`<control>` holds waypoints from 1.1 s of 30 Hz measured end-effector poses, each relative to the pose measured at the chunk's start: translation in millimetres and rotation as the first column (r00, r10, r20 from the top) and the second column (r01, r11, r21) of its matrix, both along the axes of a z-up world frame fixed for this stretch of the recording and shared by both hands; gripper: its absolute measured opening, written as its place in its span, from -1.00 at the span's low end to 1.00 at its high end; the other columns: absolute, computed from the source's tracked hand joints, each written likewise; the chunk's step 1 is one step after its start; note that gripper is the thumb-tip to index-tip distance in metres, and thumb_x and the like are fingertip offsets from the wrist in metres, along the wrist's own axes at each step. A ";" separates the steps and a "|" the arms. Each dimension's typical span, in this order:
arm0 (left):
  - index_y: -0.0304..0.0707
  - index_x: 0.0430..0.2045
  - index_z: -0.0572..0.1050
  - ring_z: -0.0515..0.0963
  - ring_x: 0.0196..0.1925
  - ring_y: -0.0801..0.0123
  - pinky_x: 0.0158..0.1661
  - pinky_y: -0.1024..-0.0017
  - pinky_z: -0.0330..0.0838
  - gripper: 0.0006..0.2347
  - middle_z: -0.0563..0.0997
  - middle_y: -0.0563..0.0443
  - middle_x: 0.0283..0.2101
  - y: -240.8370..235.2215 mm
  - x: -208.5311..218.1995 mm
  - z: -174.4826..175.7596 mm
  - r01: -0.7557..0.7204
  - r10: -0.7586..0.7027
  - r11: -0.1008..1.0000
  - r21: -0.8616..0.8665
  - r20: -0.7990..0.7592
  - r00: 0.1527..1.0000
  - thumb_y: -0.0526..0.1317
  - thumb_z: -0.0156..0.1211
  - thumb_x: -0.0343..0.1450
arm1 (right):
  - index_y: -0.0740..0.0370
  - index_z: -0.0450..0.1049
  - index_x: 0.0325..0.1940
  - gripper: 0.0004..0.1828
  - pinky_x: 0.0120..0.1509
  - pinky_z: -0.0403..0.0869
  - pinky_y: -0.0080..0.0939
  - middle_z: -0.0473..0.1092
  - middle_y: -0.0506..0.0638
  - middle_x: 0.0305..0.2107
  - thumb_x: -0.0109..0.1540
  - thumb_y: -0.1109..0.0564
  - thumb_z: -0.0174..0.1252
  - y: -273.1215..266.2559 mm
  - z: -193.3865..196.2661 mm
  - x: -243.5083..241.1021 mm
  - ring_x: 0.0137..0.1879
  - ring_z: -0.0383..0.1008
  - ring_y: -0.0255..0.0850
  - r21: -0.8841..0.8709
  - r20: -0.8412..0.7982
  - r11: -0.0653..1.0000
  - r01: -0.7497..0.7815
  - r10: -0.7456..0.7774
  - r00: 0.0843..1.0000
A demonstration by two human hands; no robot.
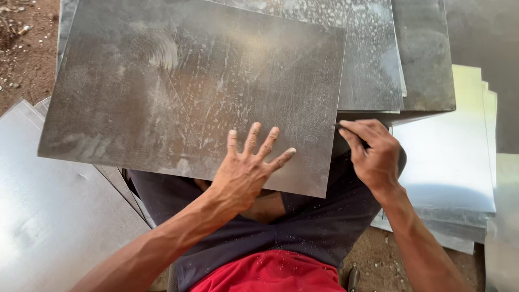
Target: The person marks lines on several metal sheets using a small tool, handling the sheets one at a time and moving them between stacks.
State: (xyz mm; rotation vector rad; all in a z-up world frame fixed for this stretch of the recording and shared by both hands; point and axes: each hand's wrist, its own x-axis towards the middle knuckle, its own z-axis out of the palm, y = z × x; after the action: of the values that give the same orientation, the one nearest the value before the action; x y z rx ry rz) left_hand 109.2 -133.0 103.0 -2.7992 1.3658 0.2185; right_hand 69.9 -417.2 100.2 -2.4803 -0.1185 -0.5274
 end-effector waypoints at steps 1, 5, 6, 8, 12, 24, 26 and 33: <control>0.37 0.46 -0.05 0.00 0.47 -0.37 0.15 -0.47 0.11 -0.06 -0.06 -0.23 0.55 2.5 0.4 1.8 -0.016 0.015 1.000 0.004 0.034 0.999 -0.24 0.43 0.18 | 0.20 0.63 -0.02 -0.83 -0.20 0.50 -0.29 0.54 0.02 -0.22 0.30 0.21 0.32 1.9 -1.2 8.4 -0.24 0.53 -0.22 -0.001 -0.014 1.000 -0.002 0.002 1.000; 0.28 0.44 -0.02 0.09 0.41 -0.41 0.08 -0.46 0.28 -0.12 0.01 -0.31 0.48 8.4 3.3 13.2 0.000 0.000 0.999 0.038 -0.019 1.000 -0.23 0.41 0.22 | 0.18 0.64 -0.02 -0.83 0.09 0.41 -0.04 0.52 -0.04 -0.29 0.30 0.26 0.30 1.1 -15.2 40.0 -0.16 0.50 -0.13 -0.375 0.180 0.925 -0.059 0.134 0.975; 0.26 0.44 -0.02 0.10 0.43 -0.43 0.07 -0.44 0.29 -0.11 0.01 -0.32 0.49 7.4 4.4 14.7 0.004 -0.002 0.998 0.067 -0.031 1.000 -0.22 0.41 0.21 | 0.17 0.64 -0.03 -0.84 0.09 0.39 -0.03 0.52 -0.06 -0.32 0.31 0.26 0.30 0.0 -18.5 41.7 -0.17 0.49 -0.13 -0.377 0.186 0.924 -0.063 0.142 0.972; 0.22 0.44 -0.03 0.12 0.45 -0.47 0.05 -0.40 0.32 -0.09 0.00 -0.35 0.52 1.7 4.6 17.2 0.000 0.009 0.993 0.121 -0.070 0.998 -0.21 0.43 0.18 | 0.17 0.64 -0.06 -0.85 0.08 0.39 -0.01 0.51 -0.04 -0.36 0.32 0.30 0.26 -0.5 -20.4 34.1 -0.20 0.47 -0.12 -0.407 0.156 0.908 -0.102 0.179 0.971; 0.20 0.44 -0.02 0.14 0.41 -0.48 0.07 -0.42 0.32 -0.10 -0.01 -0.36 0.51 -12.7 -4.1 24.6 -0.048 0.062 0.988 0.144 -0.097 0.993 -0.22 0.43 0.19 | 0.19 0.58 -0.18 -0.95 -0.06 0.41 -0.09 0.51 -0.01 -0.39 0.29 0.28 0.29 31.6 -6.6 -46.5 -0.27 0.47 -0.14 -0.408 0.079 0.881 -0.239 0.294 0.952; 0.17 0.42 0.02 0.05 0.45 -0.30 0.13 -0.49 0.19 -0.06 -0.01 -0.28 0.48 -57.0 14.8 24.8 -0.085 0.080 0.995 -0.056 -0.078 0.994 -0.07 0.51 0.13 | 0.32 0.63 -0.12 -0.84 -0.38 0.46 -0.33 0.54 0.06 -0.39 0.24 0.21 0.35 14.5 15.4 -78.2 -0.39 0.52 -0.28 -0.004 -0.124 0.949 0.317 -0.315 0.941; 0.12 0.44 -0.06 -0.03 0.48 -0.28 0.15 -0.45 0.16 0.11 -0.10 -0.29 0.50 -54.5 15.2 35.2 -0.062 0.089 0.991 0.115 -0.239 0.967 -0.03 0.60 -0.02 | 0.30 0.63 -0.12 -0.86 -0.31 0.49 -0.29 0.54 0.06 -0.38 0.25 0.22 0.33 37.8 21.4 -64.3 -0.36 0.54 -0.27 0.029 -0.136 0.937 0.348 -0.341 0.930; 0.18 0.42 0.03 0.03 0.46 -0.34 0.12 -0.46 0.22 -0.07 -0.06 -0.28 0.53 -55.2 17.2 34.9 -0.087 0.083 0.996 -0.011 -0.186 0.979 -0.09 0.51 0.13 | 0.29 0.59 -0.18 -0.77 -0.11 0.60 -0.16 0.57 0.11 -0.29 0.28 0.05 0.33 92.3 13.4 -55.0 -0.21 0.59 -0.18 0.205 -0.172 0.961 0.183 -0.149 0.974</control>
State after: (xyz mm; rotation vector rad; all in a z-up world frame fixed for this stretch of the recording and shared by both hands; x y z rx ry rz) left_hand 126.4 -188.3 137.9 -2.9196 1.2863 0.4831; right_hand 14.9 -324.8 113.6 -2.3140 0.2024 -0.3910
